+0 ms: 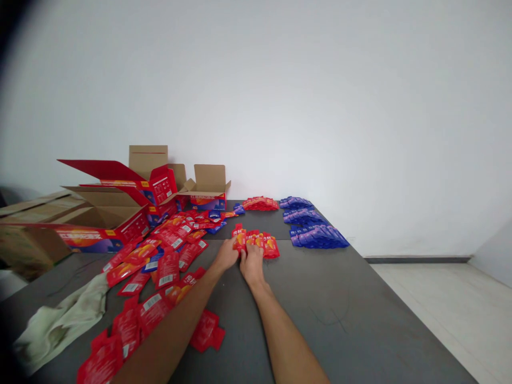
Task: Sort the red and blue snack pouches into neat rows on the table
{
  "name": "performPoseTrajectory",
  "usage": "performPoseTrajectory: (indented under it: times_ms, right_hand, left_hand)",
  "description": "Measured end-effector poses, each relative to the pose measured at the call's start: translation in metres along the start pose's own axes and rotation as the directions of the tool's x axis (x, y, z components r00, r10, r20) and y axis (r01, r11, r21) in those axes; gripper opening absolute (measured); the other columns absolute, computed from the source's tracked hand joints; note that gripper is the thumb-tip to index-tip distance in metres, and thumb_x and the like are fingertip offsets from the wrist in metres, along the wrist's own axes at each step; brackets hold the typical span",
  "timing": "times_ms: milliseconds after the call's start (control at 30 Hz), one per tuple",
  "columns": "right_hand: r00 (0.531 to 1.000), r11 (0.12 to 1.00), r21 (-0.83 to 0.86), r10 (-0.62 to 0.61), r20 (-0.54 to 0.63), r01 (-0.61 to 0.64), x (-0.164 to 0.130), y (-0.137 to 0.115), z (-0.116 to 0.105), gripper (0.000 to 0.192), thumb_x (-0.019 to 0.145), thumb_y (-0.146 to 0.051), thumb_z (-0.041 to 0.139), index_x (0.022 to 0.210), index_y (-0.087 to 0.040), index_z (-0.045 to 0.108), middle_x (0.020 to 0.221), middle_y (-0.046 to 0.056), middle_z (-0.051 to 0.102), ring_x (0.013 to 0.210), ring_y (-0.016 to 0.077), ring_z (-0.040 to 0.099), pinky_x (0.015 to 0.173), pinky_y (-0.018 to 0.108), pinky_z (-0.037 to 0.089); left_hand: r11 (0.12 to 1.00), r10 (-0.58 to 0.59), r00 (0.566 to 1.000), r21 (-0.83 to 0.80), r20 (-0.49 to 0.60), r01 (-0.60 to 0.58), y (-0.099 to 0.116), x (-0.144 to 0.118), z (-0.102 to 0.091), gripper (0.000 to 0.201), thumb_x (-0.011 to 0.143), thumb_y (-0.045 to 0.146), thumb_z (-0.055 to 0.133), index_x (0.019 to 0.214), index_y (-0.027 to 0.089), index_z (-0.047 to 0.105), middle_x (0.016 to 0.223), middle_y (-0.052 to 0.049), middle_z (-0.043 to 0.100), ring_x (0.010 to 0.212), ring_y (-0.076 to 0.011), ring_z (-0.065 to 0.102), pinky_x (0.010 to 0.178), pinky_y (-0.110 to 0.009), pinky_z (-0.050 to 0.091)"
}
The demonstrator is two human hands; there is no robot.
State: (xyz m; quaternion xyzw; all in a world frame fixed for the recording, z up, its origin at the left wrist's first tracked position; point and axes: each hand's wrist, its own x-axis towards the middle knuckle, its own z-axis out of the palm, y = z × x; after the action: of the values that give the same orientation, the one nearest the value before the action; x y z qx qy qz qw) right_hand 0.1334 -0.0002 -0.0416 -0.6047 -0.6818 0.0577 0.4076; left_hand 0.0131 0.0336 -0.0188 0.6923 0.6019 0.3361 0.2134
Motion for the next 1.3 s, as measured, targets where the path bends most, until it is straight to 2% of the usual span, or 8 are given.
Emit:
performPoseTrajectory:
  times_ms: [100,233,433,633,800,1033,1167,1300]
  right_hand:
    - [1.000,0.991,-0.133,-0.006,0.013,0.007,-0.003,0.000,-0.002,0.023,0.088,-0.023,0.054,0.102,-0.018,0.072,0.108,0.016,0.063,0.104,0.0308,0.052,0.093,0.044,0.040]
    - [1.000,0.978,-0.209,0.004,-0.031,-0.011,-0.008,0.001,-0.006,0.031,0.088,-0.024,0.055,0.116,-0.023,0.068,0.134,0.016,0.052,0.126,0.0368,0.038,0.101,0.051,0.031]
    - [0.990,0.946,-0.314,0.110,0.084,-0.078,-0.008,0.010,-0.007,0.047,0.092,-0.035,0.050,0.138,-0.028,0.053,0.154,0.010,0.033,0.145,0.0362,0.010,0.111,0.058,0.005]
    - [0.954,0.903,-0.413,0.221,0.202,-0.122,-0.007,0.012,-0.009,0.051,0.097,-0.043,0.036,0.147,-0.035,0.040,0.157,0.006,0.029,0.144,0.0384,0.011,0.109,0.062,0.003]
    - [0.945,0.897,-0.428,0.229,0.232,-0.112,-0.007,0.012,-0.011,0.055,0.093,-0.042,0.042,0.148,-0.035,0.037,0.158,0.007,0.027,0.144,0.0390,0.012,0.109,0.062,0.004]
    - [0.977,0.913,-0.395,0.166,0.133,-0.102,-0.008,0.005,-0.016,0.061,0.086,-0.031,0.050,0.146,-0.033,0.041,0.154,0.008,0.033,0.145,0.0363,0.007,0.109,0.060,0.005]
    - [0.993,0.940,-0.337,0.083,0.082,-0.050,-0.010,-0.004,-0.018,0.054,0.083,-0.023,0.052,0.137,-0.029,0.054,0.148,0.008,0.042,0.139,0.0353,0.021,0.109,0.053,0.013]
    - [0.995,0.973,-0.226,-0.015,0.103,0.038,-0.014,-0.014,-0.015,0.037,0.087,-0.018,0.047,0.118,-0.024,0.067,0.129,0.010,0.059,0.124,0.0311,0.039,0.100,0.042,0.030]
  left_hand:
    - [0.986,-0.004,0.998,0.169,0.057,-0.005,-0.001,0.000,0.001,0.052,0.074,0.009,0.053,0.125,0.018,0.061,0.120,-0.012,0.063,0.115,-0.0219,0.055,0.104,-0.031,0.038]
    - [0.952,-0.024,0.996,0.305,0.082,-0.003,0.000,-0.005,0.002,0.044,0.082,0.025,0.051,0.125,0.027,0.061,0.134,-0.010,0.053,0.123,-0.0282,0.047,0.105,-0.043,0.038]
    - [0.943,0.047,0.976,0.312,0.214,-0.114,0.001,-0.006,0.011,0.074,0.077,0.025,0.054,0.148,0.030,0.036,0.161,-0.004,0.021,0.146,-0.0296,0.017,0.117,-0.049,0.020]
    - [0.926,0.083,0.942,0.325,0.326,-0.194,-0.008,-0.008,0.021,0.066,0.087,0.034,0.043,0.151,0.031,0.031,0.162,-0.003,0.018,0.149,-0.0322,0.011,0.117,-0.057,0.012]
    - [0.918,0.092,0.943,0.339,0.320,-0.205,-0.008,-0.009,0.022,0.064,0.088,0.038,0.041,0.151,0.027,0.033,0.162,-0.007,0.019,0.148,-0.0347,0.012,0.116,-0.058,0.012]
    - [0.936,0.056,0.948,0.315,0.314,-0.159,0.003,-0.012,0.010,0.081,0.079,0.029,0.054,0.153,0.033,0.022,0.163,-0.006,0.014,0.149,-0.0360,0.004,0.115,-0.062,0.010]
    - [0.942,0.048,0.958,0.305,0.282,-0.137,0.004,-0.023,-0.002,0.085,0.077,0.025,0.053,0.155,0.030,0.017,0.164,-0.006,0.008,0.149,-0.0338,0.002,0.116,-0.060,0.010]
    - [0.926,0.024,0.966,0.357,0.259,-0.119,0.002,-0.035,-0.016,0.081,0.077,0.023,0.052,0.153,0.022,0.024,0.162,-0.011,0.015,0.148,-0.0344,0.007,0.116,-0.058,0.013]
